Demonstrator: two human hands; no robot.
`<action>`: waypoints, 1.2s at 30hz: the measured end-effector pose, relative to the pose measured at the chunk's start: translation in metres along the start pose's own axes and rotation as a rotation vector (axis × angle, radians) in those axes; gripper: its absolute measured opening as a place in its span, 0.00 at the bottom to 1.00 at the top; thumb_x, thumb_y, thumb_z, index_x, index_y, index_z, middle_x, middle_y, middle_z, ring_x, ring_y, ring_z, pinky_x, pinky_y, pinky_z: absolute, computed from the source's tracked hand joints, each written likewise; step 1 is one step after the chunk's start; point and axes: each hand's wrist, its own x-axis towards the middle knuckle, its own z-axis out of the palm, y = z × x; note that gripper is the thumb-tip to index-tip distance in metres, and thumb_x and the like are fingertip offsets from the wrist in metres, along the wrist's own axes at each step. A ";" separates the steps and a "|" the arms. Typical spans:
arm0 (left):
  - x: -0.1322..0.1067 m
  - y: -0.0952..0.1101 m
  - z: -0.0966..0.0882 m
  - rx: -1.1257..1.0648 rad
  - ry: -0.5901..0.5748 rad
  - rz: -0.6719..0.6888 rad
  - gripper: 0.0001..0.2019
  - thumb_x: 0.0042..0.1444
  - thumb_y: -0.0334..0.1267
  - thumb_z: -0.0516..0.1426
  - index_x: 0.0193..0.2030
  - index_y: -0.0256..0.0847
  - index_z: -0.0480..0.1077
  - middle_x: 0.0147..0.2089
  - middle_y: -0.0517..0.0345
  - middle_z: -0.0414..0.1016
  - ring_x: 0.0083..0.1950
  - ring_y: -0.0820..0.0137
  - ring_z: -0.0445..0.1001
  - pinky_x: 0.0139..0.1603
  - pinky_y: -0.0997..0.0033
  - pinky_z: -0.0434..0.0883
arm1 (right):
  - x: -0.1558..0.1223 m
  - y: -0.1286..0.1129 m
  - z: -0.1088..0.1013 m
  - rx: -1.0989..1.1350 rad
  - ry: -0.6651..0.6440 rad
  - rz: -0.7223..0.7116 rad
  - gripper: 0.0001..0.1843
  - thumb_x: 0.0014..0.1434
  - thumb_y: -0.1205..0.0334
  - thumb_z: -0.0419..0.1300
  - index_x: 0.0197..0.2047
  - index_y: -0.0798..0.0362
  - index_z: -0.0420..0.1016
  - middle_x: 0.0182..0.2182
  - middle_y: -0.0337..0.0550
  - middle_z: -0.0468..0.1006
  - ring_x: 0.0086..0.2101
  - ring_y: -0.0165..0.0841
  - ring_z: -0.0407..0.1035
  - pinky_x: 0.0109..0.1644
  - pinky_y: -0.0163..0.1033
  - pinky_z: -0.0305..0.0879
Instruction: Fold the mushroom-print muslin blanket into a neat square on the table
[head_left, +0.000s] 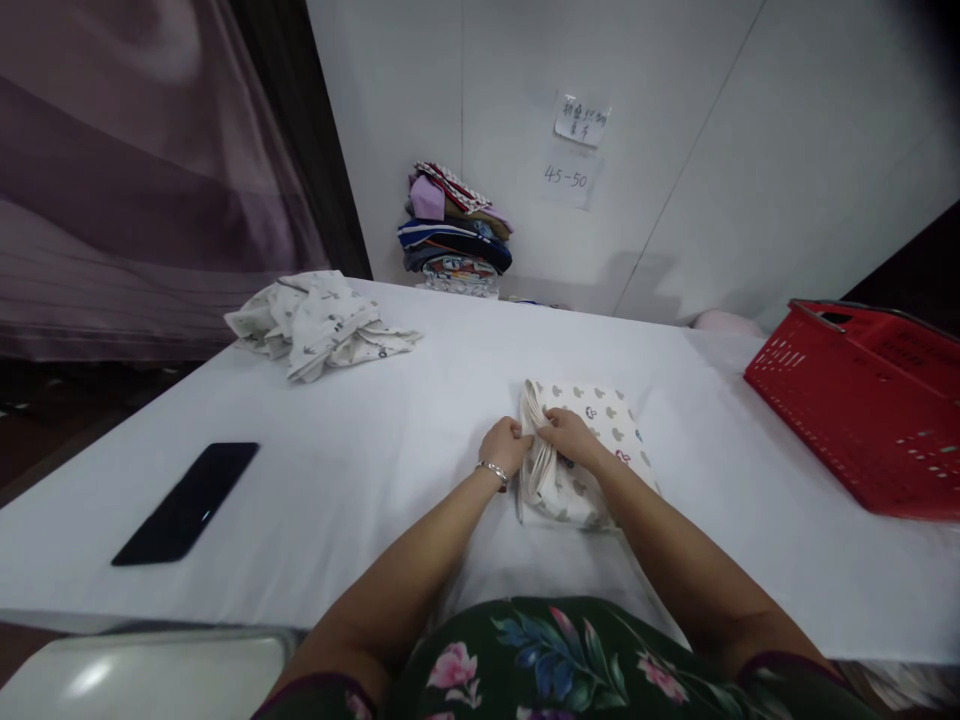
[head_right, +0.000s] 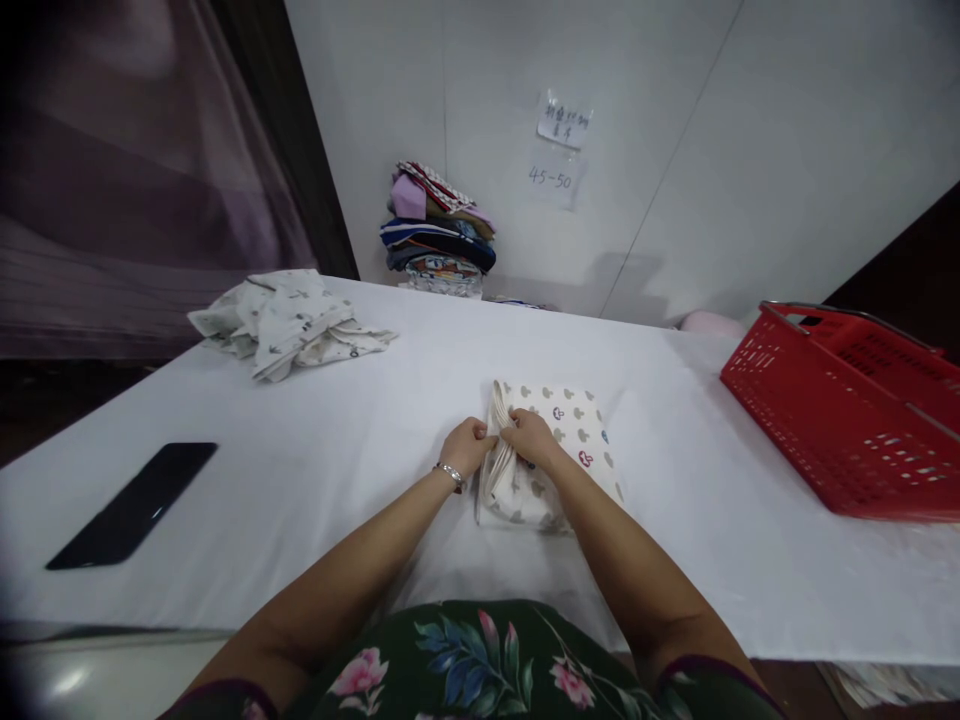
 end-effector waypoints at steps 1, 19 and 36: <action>0.001 0.001 0.000 0.004 0.008 0.000 0.14 0.47 0.41 0.60 0.41 0.41 0.68 0.38 0.57 0.74 0.39 0.69 0.71 0.38 0.72 0.63 | 0.001 0.001 0.001 -0.007 0.008 -0.004 0.13 0.49 0.64 0.55 0.39 0.57 0.72 0.22 0.38 0.71 0.21 0.26 0.63 0.25 0.30 0.54; 0.013 0.009 0.008 -0.227 -0.068 -0.028 0.08 0.52 0.37 0.54 0.31 0.38 0.73 0.25 0.58 0.74 0.29 0.73 0.71 0.32 0.75 0.66 | 0.000 0.000 0.003 -0.016 0.017 0.004 0.14 0.51 0.61 0.54 0.40 0.57 0.72 0.27 0.42 0.74 0.23 0.28 0.66 0.25 0.30 0.57; 0.005 -0.010 -0.004 -0.204 -0.041 -0.040 0.09 0.49 0.42 0.58 0.33 0.39 0.72 0.36 0.55 0.76 0.36 0.70 0.72 0.38 0.73 0.66 | -0.005 0.013 -0.002 0.330 0.031 0.016 0.18 0.48 0.65 0.56 0.44 0.57 0.72 0.32 0.43 0.77 0.30 0.31 0.70 0.30 0.31 0.63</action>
